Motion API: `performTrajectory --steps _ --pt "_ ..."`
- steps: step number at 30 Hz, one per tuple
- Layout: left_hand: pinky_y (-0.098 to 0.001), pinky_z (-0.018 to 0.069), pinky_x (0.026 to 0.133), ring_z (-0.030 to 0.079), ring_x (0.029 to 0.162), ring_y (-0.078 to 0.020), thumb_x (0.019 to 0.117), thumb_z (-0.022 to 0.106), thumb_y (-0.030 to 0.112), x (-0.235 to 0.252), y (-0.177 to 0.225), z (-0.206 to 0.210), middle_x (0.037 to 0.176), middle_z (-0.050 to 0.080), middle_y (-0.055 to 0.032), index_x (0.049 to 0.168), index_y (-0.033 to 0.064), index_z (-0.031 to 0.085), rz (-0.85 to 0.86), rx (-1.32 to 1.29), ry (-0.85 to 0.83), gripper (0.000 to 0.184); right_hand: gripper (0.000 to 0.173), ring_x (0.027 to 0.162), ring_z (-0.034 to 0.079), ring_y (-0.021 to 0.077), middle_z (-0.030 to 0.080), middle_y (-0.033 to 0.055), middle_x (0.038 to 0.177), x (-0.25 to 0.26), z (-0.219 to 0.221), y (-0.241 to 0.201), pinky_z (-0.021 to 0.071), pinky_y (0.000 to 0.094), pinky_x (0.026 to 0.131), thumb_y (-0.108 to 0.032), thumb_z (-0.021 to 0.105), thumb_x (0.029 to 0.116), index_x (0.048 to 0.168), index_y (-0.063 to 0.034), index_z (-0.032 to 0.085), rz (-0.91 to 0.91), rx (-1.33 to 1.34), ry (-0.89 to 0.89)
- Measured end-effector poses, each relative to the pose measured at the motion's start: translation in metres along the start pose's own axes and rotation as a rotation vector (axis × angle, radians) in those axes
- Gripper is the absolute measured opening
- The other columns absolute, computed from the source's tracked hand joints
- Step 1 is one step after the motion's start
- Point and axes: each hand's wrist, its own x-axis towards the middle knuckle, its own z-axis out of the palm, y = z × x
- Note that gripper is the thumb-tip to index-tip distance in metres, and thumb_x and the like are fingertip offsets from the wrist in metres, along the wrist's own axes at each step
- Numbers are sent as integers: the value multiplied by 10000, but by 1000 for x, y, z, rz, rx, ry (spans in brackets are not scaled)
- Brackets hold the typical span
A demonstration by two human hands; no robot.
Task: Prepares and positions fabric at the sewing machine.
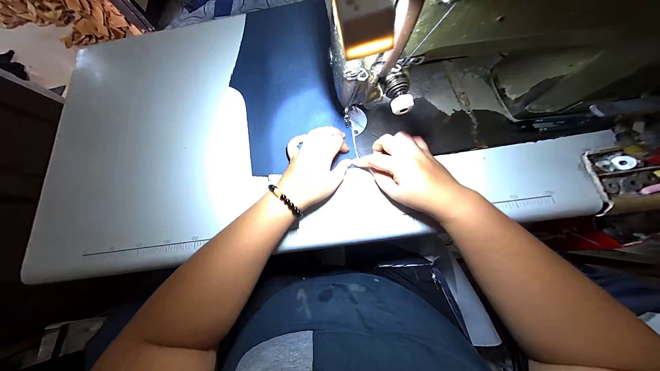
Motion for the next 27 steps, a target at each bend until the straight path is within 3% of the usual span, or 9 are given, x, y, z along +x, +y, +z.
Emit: performTrajectory --steps 3,6,8,11,18,20,23,25,27 --pt "-616 352 1054 532 1347 -287 970 573 301 24 -17 -5 1344 643 -115 1124 79 715 59 27 48 305 404 1049 586 358 622 123 1076 18 -2 7 445 589 877 -145 495 969 1261 -264 747 60 -41 -39" --pt "-618 353 1020 525 1327 -321 975 578 303 49 -26 -11 1314 629 -142 1124 73 703 37 69 30 301 437 1045 571 372 604 157 1090 27 5 10 424 558 865 -138 481 990 1326 -300 709 123 -93 12" --pt "-618 358 1055 524 1346 -329 982 547 324 62 -36 -13 1328 631 -149 1157 72 696 51 124 49 341 423 1041 585 397 613 182 1098 27 8 7 419 570 859 -166 473 1014 1356 -297 685 143 -159 40" --pt "-622 299 1091 497 1370 -323 1005 499 342 71 -42 -16 1378 605 -148 1255 76 672 61 177 24 404 423 1093 589 420 616 200 1143 23 9 6 412 608 906 -213 449 1028 1384 -291 663 172 -173 47" --pt "-579 298 1117 524 1356 -251 1034 452 328 68 -41 -12 1372 630 -75 1210 121 711 78 221 68 375 402 1121 575 421 620 186 1140 19 9 7 399 619 951 -231 445 1031 1354 -246 684 178 -122 68" --pt "-584 280 1147 504 1388 -263 1043 428 250 67 -37 -16 1440 597 -81 1244 125 708 18 227 165 366 398 1137 573 428 623 191 1155 20 8 8 401 624 957 -232 445 1030 1344 -236 689 178 -112 67" --pt "-599 222 1187 316 1528 -291 1061 410 206 64 -36 -30 1598 448 -63 1428 200 587 -309 283 281 407 381 1158 571 435 632 184 1173 19 9 11 403 637 966 -244 455 1023 1306 -216 708 178 -78 71" --pt "-649 298 1142 317 1507 -404 1085 391 323 56 -36 -40 1599 405 -173 1493 125 498 -517 391 94 467 339 1146 583 386 649 149 1139 17 9 13 405 614 1007 -233 487 1016 1234 -179 740 150 -4 115" --pt "-698 427 1002 449 1353 -547 1087 424 431 35 -11 -56 1484 438 -349 1459 -46 484 -575 473 -126 608 276 1070 628 318 689 118 1050 14 10 16 451 541 985 -182 524 990 1095 -116 771 70 97 219"
